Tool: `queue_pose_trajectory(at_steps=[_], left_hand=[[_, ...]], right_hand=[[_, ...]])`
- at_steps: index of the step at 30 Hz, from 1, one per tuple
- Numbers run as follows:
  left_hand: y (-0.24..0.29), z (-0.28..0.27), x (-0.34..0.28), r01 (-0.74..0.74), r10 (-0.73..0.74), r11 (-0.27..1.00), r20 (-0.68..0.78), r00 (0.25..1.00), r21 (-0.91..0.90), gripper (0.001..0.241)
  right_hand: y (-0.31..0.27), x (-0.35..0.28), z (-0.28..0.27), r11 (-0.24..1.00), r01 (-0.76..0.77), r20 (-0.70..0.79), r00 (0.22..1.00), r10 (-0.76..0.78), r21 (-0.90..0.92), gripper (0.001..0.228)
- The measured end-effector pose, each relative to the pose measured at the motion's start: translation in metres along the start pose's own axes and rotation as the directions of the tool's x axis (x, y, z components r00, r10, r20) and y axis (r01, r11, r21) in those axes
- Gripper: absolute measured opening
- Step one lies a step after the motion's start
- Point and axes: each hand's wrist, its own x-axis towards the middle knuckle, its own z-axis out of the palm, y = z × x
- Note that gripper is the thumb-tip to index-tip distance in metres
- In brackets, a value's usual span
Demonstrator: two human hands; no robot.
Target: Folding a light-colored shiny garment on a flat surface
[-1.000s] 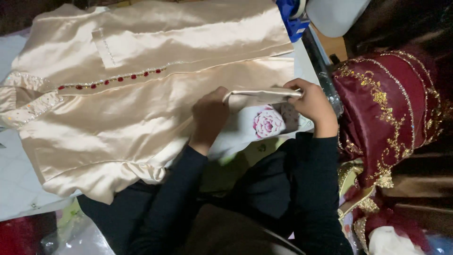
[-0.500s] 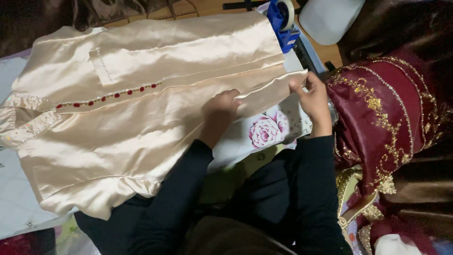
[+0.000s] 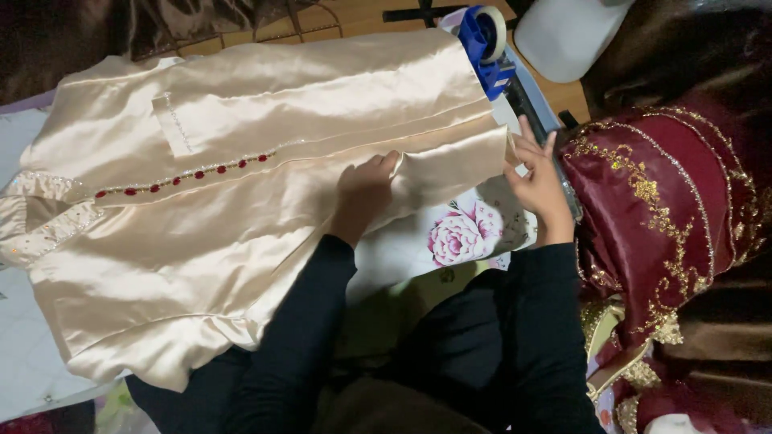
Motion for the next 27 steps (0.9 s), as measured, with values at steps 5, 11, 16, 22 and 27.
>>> queue_pose_trajectory(at_steps=[5,11,16,22,27], left_hand=[[-0.017,0.019,0.012,0.002,-0.001,1.0,-0.115,0.993,0.006,0.022],[-0.023,0.036,0.015,-0.012,0.042,0.987,-0.189,0.981,0.161,0.028],[-0.019,-0.005,0.039,-0.046,0.078,0.987,-0.207,0.975,0.155,0.022],[-0.021,0.049,0.031,-0.034,0.044,0.998,-0.199,0.979,0.05,0.004],[-0.035,0.017,0.022,0.038,-0.044,0.967,-0.017,0.999,-0.254,0.013]], right_hand=[[0.0,0.004,0.007,0.921,-0.357,0.144,0.93,0.337,0.152,0.009],[-0.027,0.016,0.014,0.877,-0.352,0.195,0.933,0.302,0.328,0.048],[-0.024,0.032,0.064,0.873,-0.488,-0.129,0.867,0.482,-0.019,0.057],[-0.125,0.056,0.098,0.949,-0.307,-0.121,0.942,0.314,0.073,0.066],[-0.085,0.058,0.17,0.955,-0.009,0.386,0.913,0.13,-0.298,0.069]])
